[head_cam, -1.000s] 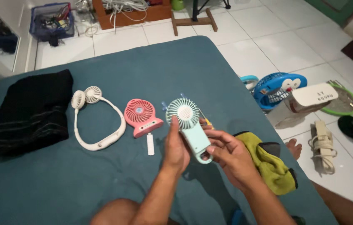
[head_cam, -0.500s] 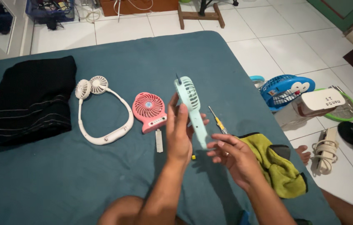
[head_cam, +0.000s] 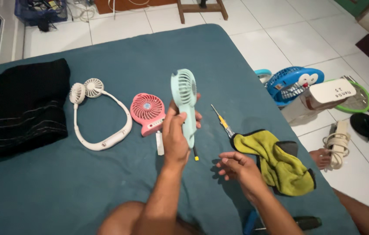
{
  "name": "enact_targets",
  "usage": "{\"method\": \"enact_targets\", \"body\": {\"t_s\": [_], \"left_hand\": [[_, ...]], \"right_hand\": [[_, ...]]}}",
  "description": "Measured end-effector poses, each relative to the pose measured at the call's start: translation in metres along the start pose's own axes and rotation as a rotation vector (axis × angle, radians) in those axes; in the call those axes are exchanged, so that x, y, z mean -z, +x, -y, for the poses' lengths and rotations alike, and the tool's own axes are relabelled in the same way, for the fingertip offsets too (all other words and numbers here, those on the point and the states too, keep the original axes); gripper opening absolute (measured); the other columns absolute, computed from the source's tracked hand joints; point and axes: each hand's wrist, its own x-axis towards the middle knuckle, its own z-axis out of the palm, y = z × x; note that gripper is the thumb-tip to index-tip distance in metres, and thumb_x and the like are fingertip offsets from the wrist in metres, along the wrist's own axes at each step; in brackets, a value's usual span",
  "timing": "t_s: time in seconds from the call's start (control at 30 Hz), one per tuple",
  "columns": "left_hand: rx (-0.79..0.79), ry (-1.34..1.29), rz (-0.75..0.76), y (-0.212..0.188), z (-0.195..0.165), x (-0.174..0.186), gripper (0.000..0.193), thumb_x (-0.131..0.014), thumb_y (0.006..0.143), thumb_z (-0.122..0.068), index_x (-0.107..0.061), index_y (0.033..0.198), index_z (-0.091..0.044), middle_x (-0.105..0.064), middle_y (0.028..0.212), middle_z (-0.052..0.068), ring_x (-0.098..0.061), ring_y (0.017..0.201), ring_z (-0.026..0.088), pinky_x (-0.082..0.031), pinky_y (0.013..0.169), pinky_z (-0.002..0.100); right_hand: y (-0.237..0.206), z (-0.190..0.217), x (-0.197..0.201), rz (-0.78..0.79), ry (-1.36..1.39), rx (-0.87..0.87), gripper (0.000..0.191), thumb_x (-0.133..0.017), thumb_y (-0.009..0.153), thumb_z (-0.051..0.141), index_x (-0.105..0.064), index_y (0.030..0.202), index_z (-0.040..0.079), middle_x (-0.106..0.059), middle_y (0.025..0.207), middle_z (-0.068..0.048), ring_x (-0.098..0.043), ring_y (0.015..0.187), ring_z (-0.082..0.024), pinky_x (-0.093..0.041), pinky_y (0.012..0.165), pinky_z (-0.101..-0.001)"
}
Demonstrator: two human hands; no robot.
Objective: The person services small electric fans on a bed. They handle a white neck fan, insert a battery into a pink desk fan, then use a screwdriver to open a teal handheld fan, separate its shell, wipe the parts with a cloth, and reassemble it.
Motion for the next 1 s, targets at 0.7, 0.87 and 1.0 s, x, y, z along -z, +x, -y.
{"method": "enact_targets", "body": {"t_s": [0.7, 0.87, 1.0], "left_hand": [[0.003, -0.153, 0.021, 0.003, -0.008, 0.008, 0.060, -0.041, 0.094, -0.018, -0.040, 0.151, 0.003, -0.056, 0.144, 0.030, -0.063, 0.089, 0.019, -0.055, 0.071, 0.031], [0.074, -0.557, 0.135, 0.006, -0.010, 0.019, 0.065, -0.042, 0.096, -0.025, -0.039, 0.153, 0.005, -0.051, 0.149, 0.035, -0.064, 0.090, 0.024, -0.054, 0.074, 0.034], [0.180, -0.567, 0.033, 0.008, -0.013, 0.024, 0.067, -0.042, 0.094, -0.030, -0.039, 0.150, 0.005, -0.048, 0.149, 0.036, -0.065, 0.090, 0.026, -0.054, 0.074, 0.034]], "right_hand": [[0.065, -0.049, -0.080, -0.275, -0.820, 0.465, 0.025, -0.080, 0.078, 0.021, -0.069, 0.091, 0.003, -0.069, 0.072, -0.010, -0.066, 0.066, -0.025, -0.052, 0.063, -0.0393], [0.058, -0.028, -0.044, -0.037, -0.212, 0.286, 0.019, -0.063, 0.089, 0.011, -0.071, 0.102, 0.000, -0.066, 0.067, -0.006, -0.060, 0.058, -0.016, -0.047, 0.054, -0.0297], [0.010, 0.020, -0.018, -0.110, 0.079, 0.237, 0.026, -0.055, 0.091, 0.008, -0.073, 0.107, -0.002, -0.052, 0.063, -0.001, -0.050, 0.053, -0.012, -0.036, 0.048, -0.0259]]}}
